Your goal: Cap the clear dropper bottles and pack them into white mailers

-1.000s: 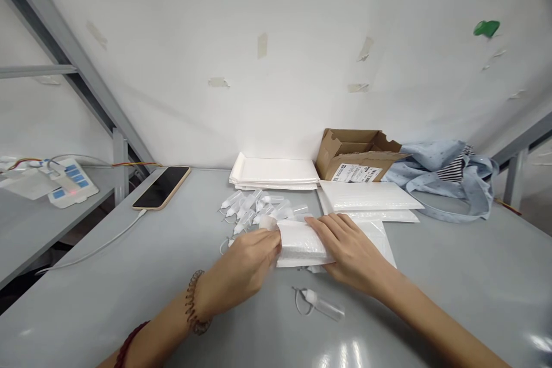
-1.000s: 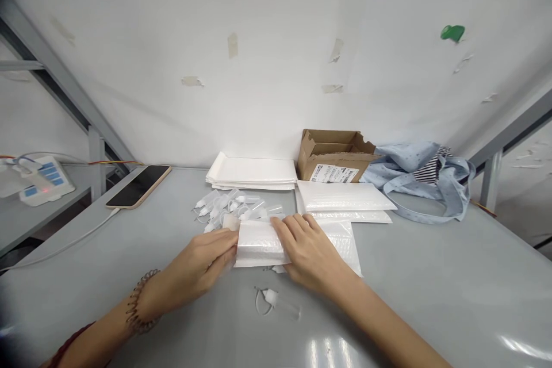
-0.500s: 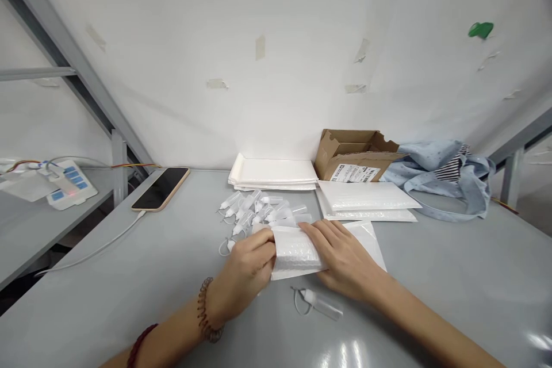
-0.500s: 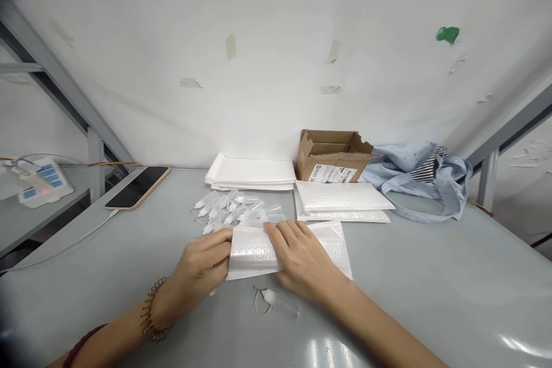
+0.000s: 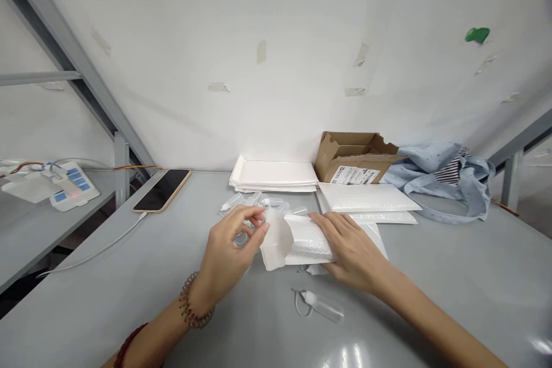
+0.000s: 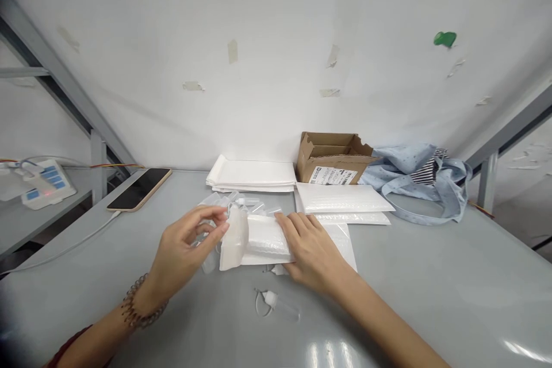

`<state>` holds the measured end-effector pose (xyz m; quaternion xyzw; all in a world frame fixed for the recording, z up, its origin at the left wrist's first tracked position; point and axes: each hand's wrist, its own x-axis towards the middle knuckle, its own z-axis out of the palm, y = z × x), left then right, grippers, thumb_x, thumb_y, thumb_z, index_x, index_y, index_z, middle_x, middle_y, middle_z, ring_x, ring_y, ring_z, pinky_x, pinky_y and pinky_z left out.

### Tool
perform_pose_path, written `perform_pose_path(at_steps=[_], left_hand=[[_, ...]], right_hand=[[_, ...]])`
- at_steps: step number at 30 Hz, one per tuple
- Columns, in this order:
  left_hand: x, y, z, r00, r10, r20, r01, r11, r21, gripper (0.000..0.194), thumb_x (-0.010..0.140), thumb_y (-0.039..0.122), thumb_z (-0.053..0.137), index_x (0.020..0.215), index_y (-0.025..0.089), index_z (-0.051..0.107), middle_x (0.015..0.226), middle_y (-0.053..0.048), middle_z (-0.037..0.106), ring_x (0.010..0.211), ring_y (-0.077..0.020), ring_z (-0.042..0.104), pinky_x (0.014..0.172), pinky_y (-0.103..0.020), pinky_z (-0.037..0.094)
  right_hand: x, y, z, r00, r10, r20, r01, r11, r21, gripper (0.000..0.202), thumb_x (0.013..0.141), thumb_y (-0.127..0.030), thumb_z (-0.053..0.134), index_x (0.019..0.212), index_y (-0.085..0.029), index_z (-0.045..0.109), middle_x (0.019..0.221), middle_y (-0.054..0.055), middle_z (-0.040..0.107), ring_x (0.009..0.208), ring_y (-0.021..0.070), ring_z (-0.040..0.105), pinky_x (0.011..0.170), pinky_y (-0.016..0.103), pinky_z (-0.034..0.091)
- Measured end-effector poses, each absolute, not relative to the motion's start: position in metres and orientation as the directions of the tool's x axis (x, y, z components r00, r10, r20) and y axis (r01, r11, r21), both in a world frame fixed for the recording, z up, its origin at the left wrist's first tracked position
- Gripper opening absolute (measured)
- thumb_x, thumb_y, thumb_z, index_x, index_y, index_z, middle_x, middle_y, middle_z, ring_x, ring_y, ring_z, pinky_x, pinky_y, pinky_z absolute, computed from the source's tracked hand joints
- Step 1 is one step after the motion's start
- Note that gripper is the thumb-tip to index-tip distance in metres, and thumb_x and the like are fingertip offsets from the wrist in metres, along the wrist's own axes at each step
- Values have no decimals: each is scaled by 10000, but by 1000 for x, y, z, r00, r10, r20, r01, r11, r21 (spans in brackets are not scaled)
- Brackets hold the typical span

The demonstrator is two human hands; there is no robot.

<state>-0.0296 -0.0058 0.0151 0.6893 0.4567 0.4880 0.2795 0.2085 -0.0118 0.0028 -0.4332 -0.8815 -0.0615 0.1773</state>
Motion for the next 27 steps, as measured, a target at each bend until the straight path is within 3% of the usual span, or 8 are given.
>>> perform_pose_path(at_steps=[2,5,7,10,15,19,23,27], left_hand=[[-32,-2,17,123,963,240,432,-269,861,215,790,318,618,948,172,626,830,-41,651,651,-142,592,518,-223,474],[-35,1,19,329,939,-104,442,-55,896,289,830,369,542,619,172,542,506,20,564,442,-105,495,417,-201,395],[-35,2,18,383,904,-189,408,18,913,369,849,359,500,531,181,447,411,42,499,385,-91,447,405,-198,371],[-32,2,15,368,912,-183,360,42,932,366,850,327,492,521,181,431,405,49,503,369,-88,445,396,-195,350],[-26,-1,10,342,936,-80,322,-36,946,373,863,288,475,514,181,399,424,51,496,413,-92,481,435,-195,385],[-22,-9,13,376,914,151,378,-300,876,228,884,250,454,728,171,599,688,-16,643,644,-137,593,549,-222,479],[-22,-12,13,575,662,481,325,-724,608,285,822,78,441,1012,177,629,1049,-85,656,996,-196,581,878,-360,498],[-22,-8,1,677,412,609,330,-911,249,363,809,43,476,1151,133,557,1088,-122,663,1091,-232,568,946,-416,492]], right_hand=[[209,-12,5,-555,754,352,792,608,-54,599,657,-130,517,1246,-118,407,985,138,585,868,280,540,740,416,448],[207,-15,6,-556,765,325,795,603,-60,658,668,-171,530,1303,-94,375,1055,169,579,932,301,537,804,472,440],[203,-18,4,-590,741,322,776,631,-30,707,683,-195,536,1351,-82,335,1181,207,541,1062,336,501,869,517,418],[194,-24,-1,-681,637,361,706,702,92,667,747,-190,517,1371,-52,328,1347,236,447,1259,365,374,950,544,384],[179,-33,-9,-772,452,447,612,719,330,423,860,-38,362,1264,-35,489,1297,193,545,1240,288,465,931,435,467],[177,-33,-10,-776,394,493,596,714,368,364,901,-50,315,1144,-42,586,1202,181,621,1152,265,558,867,397,519],[183,-30,-6,-745,353,566,602,722,342,308,880,-18,350,1007,-46,630,1089,192,676,1053,265,622,814,396,533],[188,-29,-1,-702,338,626,609,741,283,265,866,-9,383,989,-69,610,940,164,714,924,234,670,724,341,534]])
